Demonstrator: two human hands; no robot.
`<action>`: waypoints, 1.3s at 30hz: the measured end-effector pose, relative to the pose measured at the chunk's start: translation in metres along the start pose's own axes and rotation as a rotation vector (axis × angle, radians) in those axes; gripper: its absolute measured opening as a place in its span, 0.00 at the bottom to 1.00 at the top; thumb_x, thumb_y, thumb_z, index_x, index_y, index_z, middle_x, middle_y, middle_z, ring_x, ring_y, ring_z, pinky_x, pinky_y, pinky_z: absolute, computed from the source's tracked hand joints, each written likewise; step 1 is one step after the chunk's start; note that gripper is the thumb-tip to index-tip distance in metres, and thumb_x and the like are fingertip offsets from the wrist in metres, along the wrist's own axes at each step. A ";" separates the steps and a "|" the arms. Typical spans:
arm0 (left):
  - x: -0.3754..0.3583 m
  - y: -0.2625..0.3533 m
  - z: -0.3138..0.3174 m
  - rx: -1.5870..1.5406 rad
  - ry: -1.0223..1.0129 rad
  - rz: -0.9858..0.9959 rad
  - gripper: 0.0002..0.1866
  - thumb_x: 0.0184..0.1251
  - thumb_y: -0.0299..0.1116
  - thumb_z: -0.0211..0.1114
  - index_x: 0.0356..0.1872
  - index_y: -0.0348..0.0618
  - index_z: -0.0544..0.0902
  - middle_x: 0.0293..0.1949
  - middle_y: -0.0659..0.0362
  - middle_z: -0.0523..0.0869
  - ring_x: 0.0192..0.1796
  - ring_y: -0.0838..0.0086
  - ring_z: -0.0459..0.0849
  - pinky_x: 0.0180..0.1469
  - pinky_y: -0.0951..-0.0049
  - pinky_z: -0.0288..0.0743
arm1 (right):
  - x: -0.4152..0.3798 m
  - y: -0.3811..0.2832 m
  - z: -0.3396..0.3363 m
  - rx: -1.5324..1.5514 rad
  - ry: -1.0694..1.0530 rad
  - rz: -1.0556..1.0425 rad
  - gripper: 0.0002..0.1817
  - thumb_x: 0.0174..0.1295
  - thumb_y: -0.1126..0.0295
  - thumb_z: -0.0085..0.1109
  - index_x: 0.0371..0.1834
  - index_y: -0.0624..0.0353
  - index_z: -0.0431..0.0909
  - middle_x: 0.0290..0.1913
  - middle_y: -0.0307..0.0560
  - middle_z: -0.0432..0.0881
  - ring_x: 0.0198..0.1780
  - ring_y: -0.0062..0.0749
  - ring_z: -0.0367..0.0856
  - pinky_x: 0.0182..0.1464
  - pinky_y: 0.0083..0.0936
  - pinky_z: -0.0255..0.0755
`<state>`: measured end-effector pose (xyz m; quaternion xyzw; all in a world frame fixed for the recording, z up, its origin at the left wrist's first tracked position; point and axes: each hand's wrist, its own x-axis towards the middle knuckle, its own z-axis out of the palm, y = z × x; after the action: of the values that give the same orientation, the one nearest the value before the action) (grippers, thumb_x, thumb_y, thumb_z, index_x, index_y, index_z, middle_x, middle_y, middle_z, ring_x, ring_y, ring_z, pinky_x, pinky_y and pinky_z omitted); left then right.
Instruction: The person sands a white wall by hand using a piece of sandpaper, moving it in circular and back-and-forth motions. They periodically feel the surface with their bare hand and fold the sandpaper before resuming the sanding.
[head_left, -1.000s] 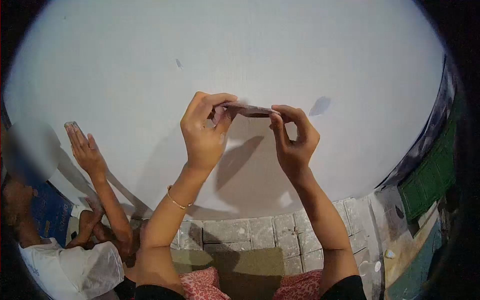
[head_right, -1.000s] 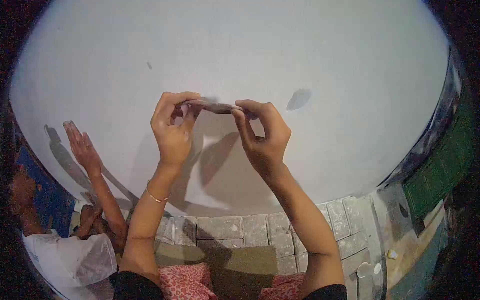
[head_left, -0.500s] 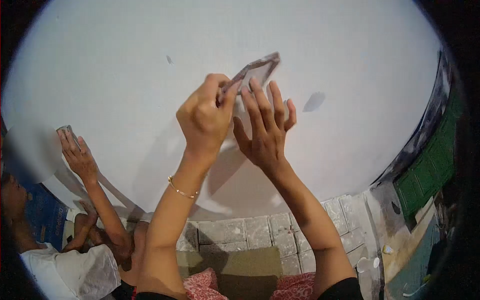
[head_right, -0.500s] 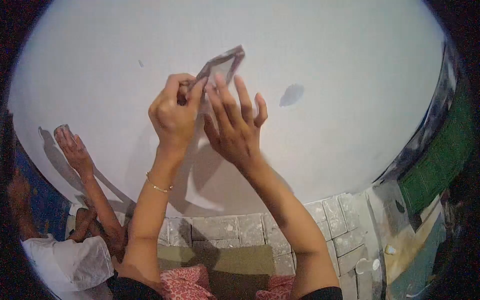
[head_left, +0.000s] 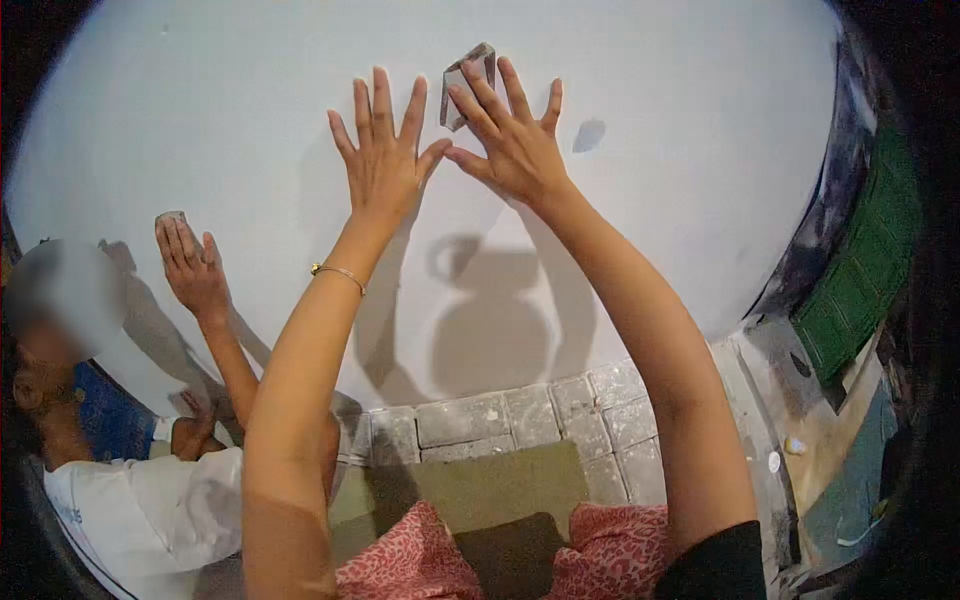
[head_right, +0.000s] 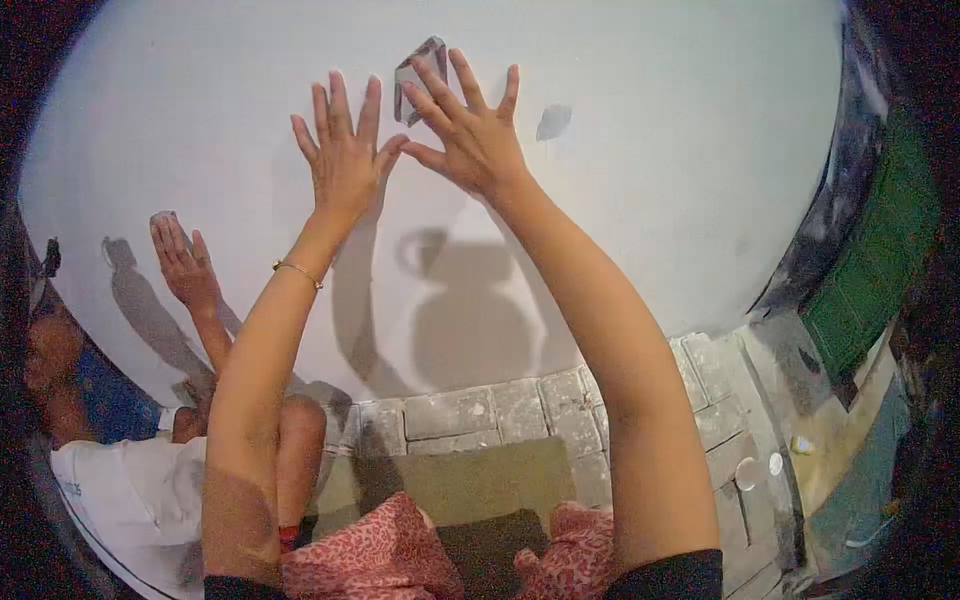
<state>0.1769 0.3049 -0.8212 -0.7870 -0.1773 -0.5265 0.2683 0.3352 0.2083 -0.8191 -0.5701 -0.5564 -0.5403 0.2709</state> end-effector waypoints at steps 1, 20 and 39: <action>-0.004 -0.004 0.006 -0.004 -0.009 0.008 0.38 0.69 0.58 0.51 0.76 0.62 0.49 0.77 0.48 0.37 0.77 0.47 0.33 0.69 0.31 0.30 | 0.001 0.001 0.005 0.001 -0.004 0.011 0.40 0.57 0.31 0.47 0.73 0.32 0.58 0.78 0.27 0.49 0.79 0.36 0.39 0.66 0.76 0.24; -0.008 -0.001 -0.072 0.142 -0.577 0.002 0.51 0.49 0.66 0.66 0.75 0.68 0.52 0.78 0.55 0.38 0.79 0.55 0.37 0.71 0.34 0.40 | 0.018 -0.021 -0.072 -0.274 -0.484 0.056 0.68 0.29 0.39 0.77 0.76 0.25 0.41 0.79 0.27 0.38 0.79 0.36 0.39 0.58 0.78 0.59; -0.034 -0.020 -0.025 0.031 -0.228 0.002 0.45 0.57 0.67 0.58 0.75 0.68 0.53 0.78 0.53 0.41 0.78 0.52 0.35 0.70 0.31 0.26 | -0.030 -0.006 -0.006 0.074 -0.091 -0.128 0.41 0.53 0.39 0.60 0.72 0.34 0.62 0.76 0.40 0.54 0.78 0.46 0.43 0.73 0.60 0.23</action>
<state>0.1344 0.3062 -0.8409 -0.8377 -0.2139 -0.4307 0.2590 0.3340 0.1938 -0.8469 -0.5468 -0.6233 -0.5091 0.2312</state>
